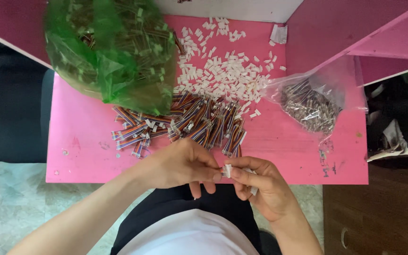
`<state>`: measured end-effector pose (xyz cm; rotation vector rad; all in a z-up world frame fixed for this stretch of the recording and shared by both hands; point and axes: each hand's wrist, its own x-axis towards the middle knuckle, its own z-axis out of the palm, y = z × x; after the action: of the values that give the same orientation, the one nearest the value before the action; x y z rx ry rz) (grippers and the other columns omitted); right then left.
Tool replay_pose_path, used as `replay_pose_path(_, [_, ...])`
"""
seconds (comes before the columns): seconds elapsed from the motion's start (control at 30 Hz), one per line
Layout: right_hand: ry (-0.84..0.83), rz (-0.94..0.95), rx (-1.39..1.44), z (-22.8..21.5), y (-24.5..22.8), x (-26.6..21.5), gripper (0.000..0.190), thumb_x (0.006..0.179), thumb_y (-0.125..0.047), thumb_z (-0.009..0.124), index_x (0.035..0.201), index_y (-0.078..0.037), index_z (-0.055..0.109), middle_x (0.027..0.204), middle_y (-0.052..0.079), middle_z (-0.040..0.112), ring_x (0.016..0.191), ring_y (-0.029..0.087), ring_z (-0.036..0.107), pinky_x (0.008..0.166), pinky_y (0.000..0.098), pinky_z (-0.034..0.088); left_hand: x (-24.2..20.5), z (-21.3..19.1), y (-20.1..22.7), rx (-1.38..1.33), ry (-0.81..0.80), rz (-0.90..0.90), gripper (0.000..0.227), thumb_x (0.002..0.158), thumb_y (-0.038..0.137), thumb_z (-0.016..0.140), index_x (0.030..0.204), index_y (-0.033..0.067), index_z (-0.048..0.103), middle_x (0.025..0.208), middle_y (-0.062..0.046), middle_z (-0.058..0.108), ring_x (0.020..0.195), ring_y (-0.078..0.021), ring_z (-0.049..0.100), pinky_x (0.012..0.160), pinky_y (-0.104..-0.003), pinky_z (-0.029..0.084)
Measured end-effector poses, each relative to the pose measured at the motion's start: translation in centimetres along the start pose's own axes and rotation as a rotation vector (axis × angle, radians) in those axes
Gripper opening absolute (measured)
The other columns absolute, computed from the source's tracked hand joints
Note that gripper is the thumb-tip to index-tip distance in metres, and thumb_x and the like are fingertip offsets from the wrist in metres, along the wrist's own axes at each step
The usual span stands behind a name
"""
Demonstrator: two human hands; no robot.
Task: Manually assembling electrical wire harnesses by inserting crimped wires into plastic connector housings.
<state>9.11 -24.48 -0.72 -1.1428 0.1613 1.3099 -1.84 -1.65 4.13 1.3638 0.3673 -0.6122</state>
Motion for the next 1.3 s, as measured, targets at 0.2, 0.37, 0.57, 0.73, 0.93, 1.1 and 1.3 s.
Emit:
replay_pose_path(0.2, [-0.078,0.019,0.099,-1.1,0.8,-0.1,0.023,0.086,-0.001,0.073,0.109,0.001,0.075,0.075,0.003,0.066,0.052,0.007,0.048,0.043,0.0201,0.033,-0.4,0.3,0.7,0.057,-0.007,-0.004,0.026,0.089,0.024,0.073,0.098,0.0002,0.079,0.080,-0.010,0.079,0.062,-0.0166,0.074,0.056,-0.028,0.059])
replay_pose_path(0.37, [0.019,-0.095,-0.056,0.5,1.4,0.0,0.021,0.083,-0.001,0.075,0.104,0.000,0.075,0.076,0.002,0.066,0.051,0.006,0.044,0.044,0.0225,0.031,0.0,0.3,-0.9,0.011,0.029,0.003,0.024,0.091,0.022,0.070,0.095,-0.0013,0.076,0.079,-0.011,0.079,0.062,-0.0167,0.074,0.056,-0.030,0.060])
replay_pose_path(0.57, [0.194,-0.232,-0.265,3.0,1.4,0.1,0.016,0.085,-0.004,0.077,0.100,0.001,0.078,0.072,-0.002,0.063,0.052,0.003,0.038,0.045,0.0223,0.028,-0.7,1.2,0.4,0.249,0.186,0.085,0.026,0.094,0.022,0.066,0.089,-0.0020,0.074,0.074,-0.009,0.078,0.061,-0.0160,0.076,0.056,-0.030,0.060])
replay_pose_path(0.73, [0.151,-0.240,-0.208,2.6,1.4,0.5,0.016,0.086,-0.004,0.077,0.102,0.000,0.079,0.070,-0.003,0.060,0.053,0.003,0.040,0.046,0.0225,0.028,-1.2,0.7,-1.0,0.225,0.113,0.267,0.019,0.092,0.010,0.056,0.089,-0.0003,0.071,0.081,-0.005,0.077,0.067,-0.0143,0.078,0.060,-0.031,0.062])
replay_pose_path(0.93, [0.192,-0.245,-0.279,3.9,2.4,1.0,0.017,0.085,-0.002,0.079,0.102,0.001,0.079,0.071,-0.004,0.059,0.054,0.003,0.039,0.046,0.0215,0.028,-1.0,1.0,-1.6,0.506,0.306,0.343,0.013,0.085,0.008,0.064,0.083,-0.0002,0.074,0.071,-0.010,0.076,0.063,-0.0186,0.074,0.061,-0.035,0.058])
replay_pose_path(1.1, [0.148,-0.108,-0.330,3.7,2.6,3.0,0.024,0.083,-0.009,0.077,0.106,0.000,0.078,0.076,0.001,0.069,0.050,0.004,0.040,0.045,0.0222,0.029,-0.3,-0.2,-5.1,0.296,0.282,0.202,0.015,0.090,0.015,0.060,0.092,0.0051,0.071,0.073,-0.007,0.077,0.063,-0.0187,0.077,0.061,-0.034,0.061])
replay_pose_path(1.3, [0.332,-0.045,-0.089,-4.4,3.8,7.2,0.027,0.096,-0.023,0.068,0.107,0.001,0.071,0.074,0.002,0.062,0.050,0.005,0.044,0.040,0.0233,0.026,1.1,-12.3,-15.3,0.956,0.731,-0.202,0.017,0.096,0.020,0.063,0.105,0.0170,0.078,0.091,-0.013,0.073,0.085,-0.0316,0.071,0.074,-0.047,0.055])
